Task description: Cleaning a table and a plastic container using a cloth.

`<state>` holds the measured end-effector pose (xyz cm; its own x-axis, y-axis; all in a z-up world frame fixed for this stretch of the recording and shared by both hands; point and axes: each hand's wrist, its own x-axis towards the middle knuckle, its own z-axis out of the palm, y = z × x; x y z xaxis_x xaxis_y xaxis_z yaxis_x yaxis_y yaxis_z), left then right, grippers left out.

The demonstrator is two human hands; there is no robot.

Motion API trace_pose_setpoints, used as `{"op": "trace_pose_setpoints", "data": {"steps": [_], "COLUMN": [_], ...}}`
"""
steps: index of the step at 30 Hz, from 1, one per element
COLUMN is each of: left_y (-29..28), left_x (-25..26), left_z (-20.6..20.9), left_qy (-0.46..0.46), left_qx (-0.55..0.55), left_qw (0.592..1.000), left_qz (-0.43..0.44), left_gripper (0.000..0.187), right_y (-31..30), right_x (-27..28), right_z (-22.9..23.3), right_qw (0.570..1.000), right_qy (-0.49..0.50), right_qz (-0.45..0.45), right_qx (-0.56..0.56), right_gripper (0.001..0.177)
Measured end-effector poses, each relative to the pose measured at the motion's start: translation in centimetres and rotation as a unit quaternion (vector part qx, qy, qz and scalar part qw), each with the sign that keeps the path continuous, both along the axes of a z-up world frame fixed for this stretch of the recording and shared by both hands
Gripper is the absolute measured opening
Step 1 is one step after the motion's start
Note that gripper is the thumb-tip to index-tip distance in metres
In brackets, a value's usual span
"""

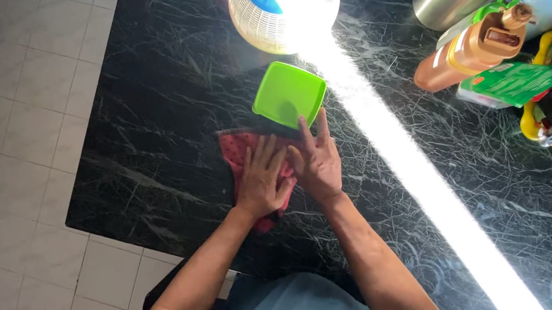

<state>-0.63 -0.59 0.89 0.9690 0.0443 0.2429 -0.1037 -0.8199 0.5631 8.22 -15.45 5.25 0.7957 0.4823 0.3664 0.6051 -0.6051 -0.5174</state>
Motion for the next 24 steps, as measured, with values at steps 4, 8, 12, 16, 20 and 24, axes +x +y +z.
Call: {"op": "trace_pose_setpoints", "data": {"steps": [4, 8, 12, 16, 20, 24], "left_y": [0.4, 1.3, -2.8, -5.3, -1.1, 3.4], "left_x": [-0.3, -0.6, -0.3, -1.2, -1.1, -1.3], "left_z": [1.6, 1.4, -1.7, 0.1, 1.4, -1.0], "left_qy": [0.043, 0.047, 0.041, 0.039, 0.016, 0.036], "left_qx": [0.009, 0.038, 0.100, 0.069, 0.017, 0.107], "left_qw": [0.996, 0.998, 0.993, 0.993, 0.997, 0.984], "left_qz": [-0.082, 0.007, 0.052, -0.088, -0.073, 0.136], "left_gripper": [0.081, 0.084, 0.082, 0.081, 0.090, 0.091], "right_y": [-0.8, -2.9, -4.4, -4.8, -5.0, -4.6], "right_x": [-1.8, -3.5, -3.8, -3.3, -2.8, -2.2], "right_z": [0.2, -0.8, -1.2, -1.7, -1.4, -0.6], "right_qw": [1.000, 1.000, 0.999, 0.999, 0.999, 0.999], "right_qy": [0.000, 0.001, 0.000, -0.011, -0.020, -0.016], "right_qz": [0.002, -0.017, -0.028, -0.025, -0.028, -0.024], "right_qx": [0.021, 0.006, -0.030, -0.026, -0.034, -0.032], "right_gripper": [0.082, 0.081, 0.076, 0.076, 0.077, 0.076]}}
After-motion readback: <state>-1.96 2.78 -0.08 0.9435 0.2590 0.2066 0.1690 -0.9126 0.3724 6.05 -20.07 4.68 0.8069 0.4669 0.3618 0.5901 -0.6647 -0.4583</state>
